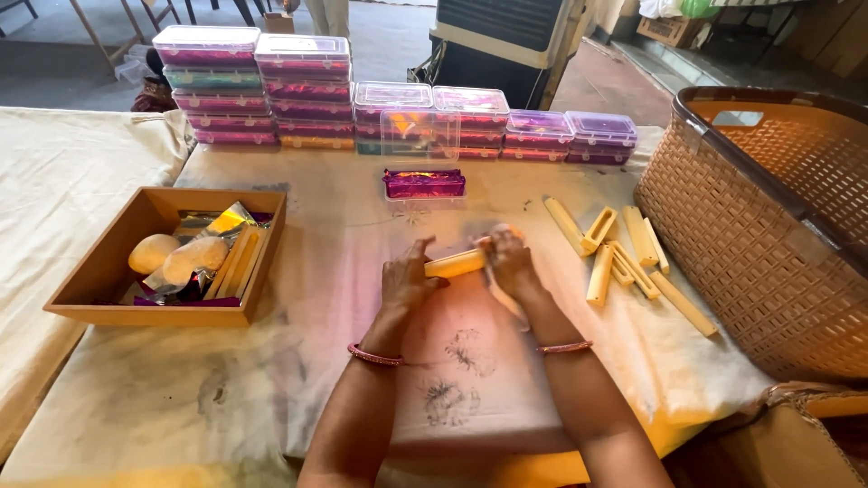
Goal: Wrapping rectangular products in purple foil and organizing them into plastic containers.
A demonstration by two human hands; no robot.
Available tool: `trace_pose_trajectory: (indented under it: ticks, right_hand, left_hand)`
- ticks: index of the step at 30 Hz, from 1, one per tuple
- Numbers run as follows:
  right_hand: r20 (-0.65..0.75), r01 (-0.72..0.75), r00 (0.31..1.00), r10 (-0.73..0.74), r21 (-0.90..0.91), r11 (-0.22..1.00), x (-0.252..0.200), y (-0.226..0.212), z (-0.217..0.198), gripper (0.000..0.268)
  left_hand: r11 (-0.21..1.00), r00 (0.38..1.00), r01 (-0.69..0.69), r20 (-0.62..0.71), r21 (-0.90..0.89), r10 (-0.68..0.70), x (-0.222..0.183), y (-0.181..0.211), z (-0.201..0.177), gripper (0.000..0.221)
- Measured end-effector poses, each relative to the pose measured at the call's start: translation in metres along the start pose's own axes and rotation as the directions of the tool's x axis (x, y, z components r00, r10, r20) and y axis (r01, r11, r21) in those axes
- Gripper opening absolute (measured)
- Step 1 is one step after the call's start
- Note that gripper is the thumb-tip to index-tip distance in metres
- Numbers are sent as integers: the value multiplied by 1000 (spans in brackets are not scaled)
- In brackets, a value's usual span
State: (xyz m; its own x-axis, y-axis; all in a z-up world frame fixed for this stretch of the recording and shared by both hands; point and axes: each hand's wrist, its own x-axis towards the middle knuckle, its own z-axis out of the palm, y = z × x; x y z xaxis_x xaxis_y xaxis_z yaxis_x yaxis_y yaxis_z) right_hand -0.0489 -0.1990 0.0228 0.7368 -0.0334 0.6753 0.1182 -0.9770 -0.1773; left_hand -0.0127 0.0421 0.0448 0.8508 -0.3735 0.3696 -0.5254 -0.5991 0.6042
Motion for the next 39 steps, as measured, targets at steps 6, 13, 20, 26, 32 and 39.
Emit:
trace_pose_trajectory:
  ticks: [6,13,20,26,32,39]
  right_hand:
    - [-91,-68,993,82,152,986,6,-15,-12,28]
    - [115,151,978,-172,172,973,3,-67,6,49]
    - [305,-102,948,92,17,995,-3,-27,-1,44]
    - [144,-205,967,210,-48,978,-14,23,-18,39]
    - [331,-138,934,135,-15,990,10,-52,-35,41]
    - [537,-72,843,36,47,996,16,-75,-34,52]
  left_hand:
    - [999,999,-33,17,19,33,2,-15,9,43]
    - [972,952,-185,-218,142,213,13,-58,61,22]
    - [996,996,-82,-24,48,83,-13,0,5,38]
    - [995,997,-73,-2,63,73,-3,-5,10,44]
    - [999,999,-34,-33,7,35,4,-19,24,59]
    - [995,992,96,77,27,-97,-8,19,-17,54]
